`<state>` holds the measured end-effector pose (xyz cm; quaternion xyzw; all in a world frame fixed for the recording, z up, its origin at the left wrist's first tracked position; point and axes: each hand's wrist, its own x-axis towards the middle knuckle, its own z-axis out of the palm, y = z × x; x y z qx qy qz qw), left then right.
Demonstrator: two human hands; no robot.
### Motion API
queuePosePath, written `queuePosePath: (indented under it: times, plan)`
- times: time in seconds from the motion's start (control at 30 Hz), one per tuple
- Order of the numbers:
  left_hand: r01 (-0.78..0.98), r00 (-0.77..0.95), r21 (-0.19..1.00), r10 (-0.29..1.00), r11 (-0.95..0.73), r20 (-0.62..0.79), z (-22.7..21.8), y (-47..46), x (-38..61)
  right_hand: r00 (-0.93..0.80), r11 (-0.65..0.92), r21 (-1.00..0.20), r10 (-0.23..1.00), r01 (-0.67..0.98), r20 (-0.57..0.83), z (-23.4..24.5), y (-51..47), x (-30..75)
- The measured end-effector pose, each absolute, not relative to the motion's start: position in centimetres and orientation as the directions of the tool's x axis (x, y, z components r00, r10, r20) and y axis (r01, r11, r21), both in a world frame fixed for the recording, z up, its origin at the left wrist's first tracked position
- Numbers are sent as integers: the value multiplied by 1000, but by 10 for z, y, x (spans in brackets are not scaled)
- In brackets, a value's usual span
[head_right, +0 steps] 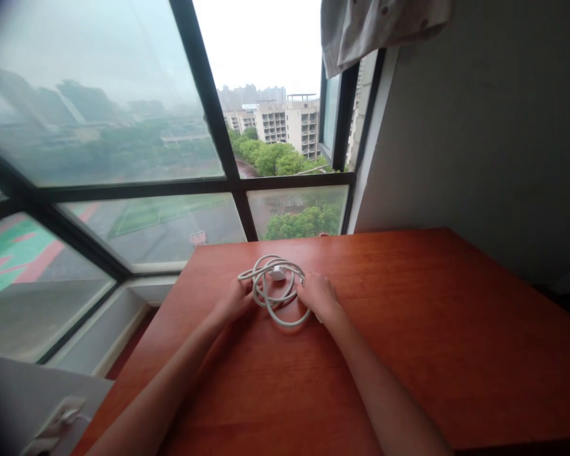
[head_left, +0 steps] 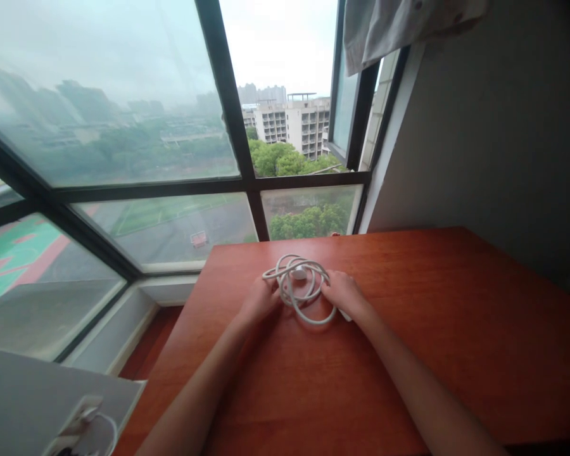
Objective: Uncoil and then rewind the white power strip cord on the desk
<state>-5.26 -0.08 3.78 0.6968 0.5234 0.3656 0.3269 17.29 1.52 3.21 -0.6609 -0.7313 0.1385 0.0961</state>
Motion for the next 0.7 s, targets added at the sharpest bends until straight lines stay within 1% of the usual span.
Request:
queuePosePath:
  times: [0.07,0.13,0.2,0.27,0.33,0.43,0.6,0.7]
  plan:
    - [305,198,929,968,-212,156,38,5,-39,-103,82,-329,994,941,-46,33,15,173]
    - [161,197,972,971,-170,138,37,9,-26,-99,80,-332,994,940,-43,33,15,174]
    - [74,189,985,972,-153,137,35,12,-15,-100,84,-336,995,938,-30,33,14,174]
    - [40,188,985,969,-168,158,32,15,-7,-100,86,-336,995,938,-24,33,13,174]
    - [64,202,977,962,-202,185,30,18,0,-91,77,-331,995,941,-27,34,12,174]
    - [164,214,956,955,-244,207,29,21,7,-76,58,-328,996,943,-44,37,11,173]
    - [327,168,889,946,-320,278,33,14,10,-73,47,-339,995,939,-65,37,11,174]
    - [413,212,847,940,-335,268,36,4,3,-72,47,-345,996,937,-61,34,12,176]
